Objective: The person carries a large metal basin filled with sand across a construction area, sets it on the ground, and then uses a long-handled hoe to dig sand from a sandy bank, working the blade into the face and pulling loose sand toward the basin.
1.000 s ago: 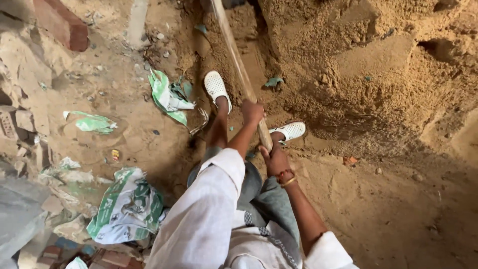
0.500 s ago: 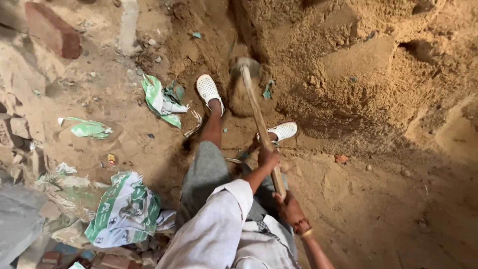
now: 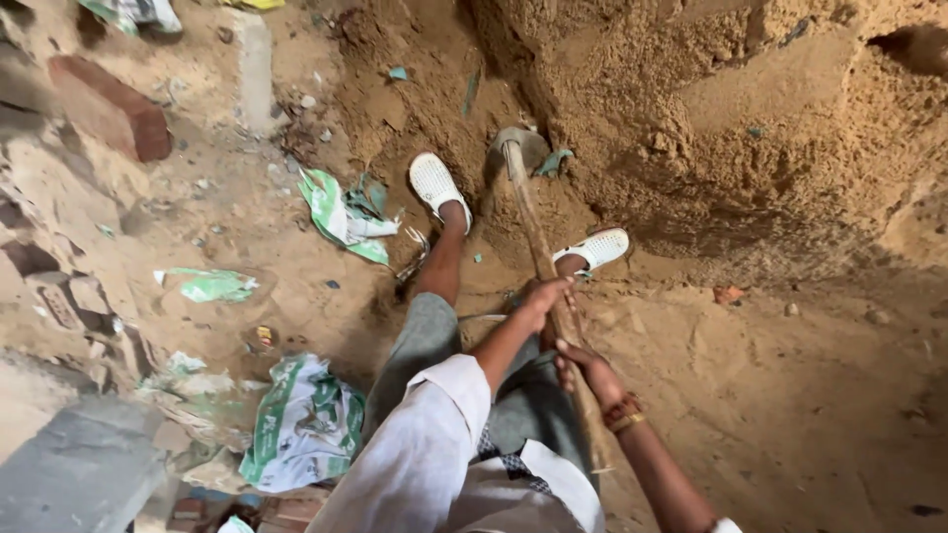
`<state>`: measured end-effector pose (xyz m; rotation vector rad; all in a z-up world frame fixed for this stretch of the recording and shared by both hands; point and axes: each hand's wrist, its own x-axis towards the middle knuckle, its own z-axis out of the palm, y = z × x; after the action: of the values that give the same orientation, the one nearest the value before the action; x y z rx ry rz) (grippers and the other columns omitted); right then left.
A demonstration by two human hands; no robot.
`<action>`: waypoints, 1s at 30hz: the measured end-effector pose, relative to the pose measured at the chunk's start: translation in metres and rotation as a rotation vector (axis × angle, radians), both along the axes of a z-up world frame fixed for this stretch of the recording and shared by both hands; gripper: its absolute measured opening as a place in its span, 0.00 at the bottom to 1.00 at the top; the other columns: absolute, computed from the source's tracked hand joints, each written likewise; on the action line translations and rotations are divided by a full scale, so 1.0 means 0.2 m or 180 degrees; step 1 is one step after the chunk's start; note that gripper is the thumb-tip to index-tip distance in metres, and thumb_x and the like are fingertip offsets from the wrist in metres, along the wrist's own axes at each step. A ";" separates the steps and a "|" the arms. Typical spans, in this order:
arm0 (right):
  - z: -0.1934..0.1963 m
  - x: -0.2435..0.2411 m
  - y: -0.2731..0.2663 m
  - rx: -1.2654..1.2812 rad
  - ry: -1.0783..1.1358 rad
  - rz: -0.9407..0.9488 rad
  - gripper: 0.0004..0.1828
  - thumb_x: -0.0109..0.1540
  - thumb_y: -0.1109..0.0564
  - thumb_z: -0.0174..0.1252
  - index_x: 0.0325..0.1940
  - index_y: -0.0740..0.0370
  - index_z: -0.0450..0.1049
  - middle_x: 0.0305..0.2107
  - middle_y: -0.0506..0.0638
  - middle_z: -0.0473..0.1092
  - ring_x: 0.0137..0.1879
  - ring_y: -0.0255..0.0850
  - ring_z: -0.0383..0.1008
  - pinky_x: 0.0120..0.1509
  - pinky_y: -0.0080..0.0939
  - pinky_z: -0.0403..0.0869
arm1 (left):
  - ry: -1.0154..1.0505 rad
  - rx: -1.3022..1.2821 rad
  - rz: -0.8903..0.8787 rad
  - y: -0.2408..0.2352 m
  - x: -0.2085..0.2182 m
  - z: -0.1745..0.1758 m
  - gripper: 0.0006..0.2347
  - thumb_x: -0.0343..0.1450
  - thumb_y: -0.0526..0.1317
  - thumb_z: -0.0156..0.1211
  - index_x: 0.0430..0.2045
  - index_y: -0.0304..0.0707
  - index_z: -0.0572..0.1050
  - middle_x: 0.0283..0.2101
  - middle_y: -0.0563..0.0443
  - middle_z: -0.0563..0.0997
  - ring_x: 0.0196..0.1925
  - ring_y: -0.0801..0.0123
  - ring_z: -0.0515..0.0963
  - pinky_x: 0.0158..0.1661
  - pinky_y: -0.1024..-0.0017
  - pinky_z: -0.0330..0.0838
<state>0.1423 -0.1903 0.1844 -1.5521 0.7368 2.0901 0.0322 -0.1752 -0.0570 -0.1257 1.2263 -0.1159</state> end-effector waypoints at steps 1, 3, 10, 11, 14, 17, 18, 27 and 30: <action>-0.02 -0.03 0.10 0.0040 0.0085 -0.0422 0.13 0.64 0.48 0.60 0.34 0.58 0.71 0.18 0.43 0.66 0.19 0.32 0.63 0.24 0.32 0.65 | 0.0046 -0.0069 0.0034 0.10 -0.02 0.03 0.10 0.69 0.43 0.70 0.28 0.36 0.76 0.23 0.47 0.78 0.22 0.61 0.79 0.27 0.60 0.79; -0.11 -0.13 0.12 0.0090 0.0168 -0.0570 0.10 0.64 0.50 0.60 0.34 0.57 0.71 0.18 0.42 0.65 0.19 0.31 0.62 0.24 0.32 0.64 | 0.0205 0.0142 -0.0074 0.32 -0.04 0.18 0.10 0.69 0.44 0.70 0.29 0.36 0.77 0.23 0.48 0.78 0.22 0.62 0.79 0.27 0.62 0.78; 0.11 0.16 0.02 0.0495 0.0395 -0.0471 0.08 0.66 0.56 0.56 0.35 0.61 0.71 0.19 0.43 0.66 0.20 0.31 0.64 0.24 0.32 0.66 | -0.0120 0.0268 0.0342 0.40 0.09 0.07 0.11 0.71 0.47 0.67 0.26 0.41 0.75 0.24 0.51 0.78 0.26 0.65 0.80 0.31 0.66 0.78; 0.23 0.27 -0.07 0.0494 0.0362 -0.0513 0.08 0.66 0.56 0.56 0.35 0.61 0.71 0.19 0.43 0.66 0.20 0.31 0.64 0.24 0.32 0.66 | -0.0151 0.0259 0.0299 0.38 0.13 0.01 0.11 0.71 0.47 0.67 0.26 0.41 0.75 0.24 0.51 0.78 0.26 0.65 0.80 0.31 0.66 0.78; 0.55 0.58 -0.35 0.0766 0.0129 0.0124 0.09 0.65 0.56 0.56 0.37 0.67 0.71 0.19 0.48 0.70 0.21 0.35 0.70 0.25 0.36 0.70 | 0.0006 0.0483 0.0082 0.35 0.31 -0.16 0.10 0.69 0.48 0.64 0.23 0.45 0.73 0.22 0.49 0.77 0.23 0.62 0.78 0.27 0.64 0.75; 0.71 0.76 -0.79 0.0647 0.0145 0.0044 0.19 0.59 0.58 0.60 0.55 0.56 0.72 0.19 0.46 0.69 0.18 0.36 0.67 0.21 0.38 0.68 | -0.0106 0.0608 0.0172 0.34 0.59 -0.18 0.09 0.66 0.49 0.64 0.24 0.48 0.73 0.20 0.54 0.74 0.20 0.65 0.76 0.24 0.64 0.74; 0.67 0.81 -1.03 0.0576 0.0039 0.0383 0.18 0.60 0.57 0.61 0.55 0.60 0.73 0.19 0.49 0.69 0.19 0.36 0.68 0.23 0.39 0.70 | 0.0262 0.0664 0.0271 0.30 0.72 -0.13 0.12 0.68 0.49 0.68 0.25 0.47 0.72 0.20 0.57 0.71 0.19 0.70 0.72 0.22 0.67 0.71; 0.74 1.48 -2.35 -0.0430 -0.2477 0.4139 0.23 0.62 0.42 0.60 0.58 0.50 0.69 0.32 0.54 0.79 0.34 0.50 0.80 0.38 0.52 0.78 | -0.0216 -0.0096 0.0587 -0.29 1.72 1.03 0.19 0.67 0.56 0.69 0.20 0.48 0.66 0.16 0.61 0.65 0.16 0.73 0.66 0.22 0.72 0.69; 0.80 1.58 -2.38 -0.0463 -0.3441 0.4339 0.15 0.63 0.47 0.57 0.51 0.50 0.67 0.34 0.54 0.75 0.31 0.54 0.78 0.34 0.55 0.76 | -0.0466 -0.0124 0.0705 -0.41 1.78 1.06 0.20 0.65 0.54 0.69 0.18 0.46 0.63 0.15 0.57 0.66 0.17 0.68 0.68 0.26 0.66 0.74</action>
<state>0.4581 -0.6662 0.3446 -3.2780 -0.8049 1.2197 0.3879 -0.2567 0.1541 -0.2811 1.0572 0.0433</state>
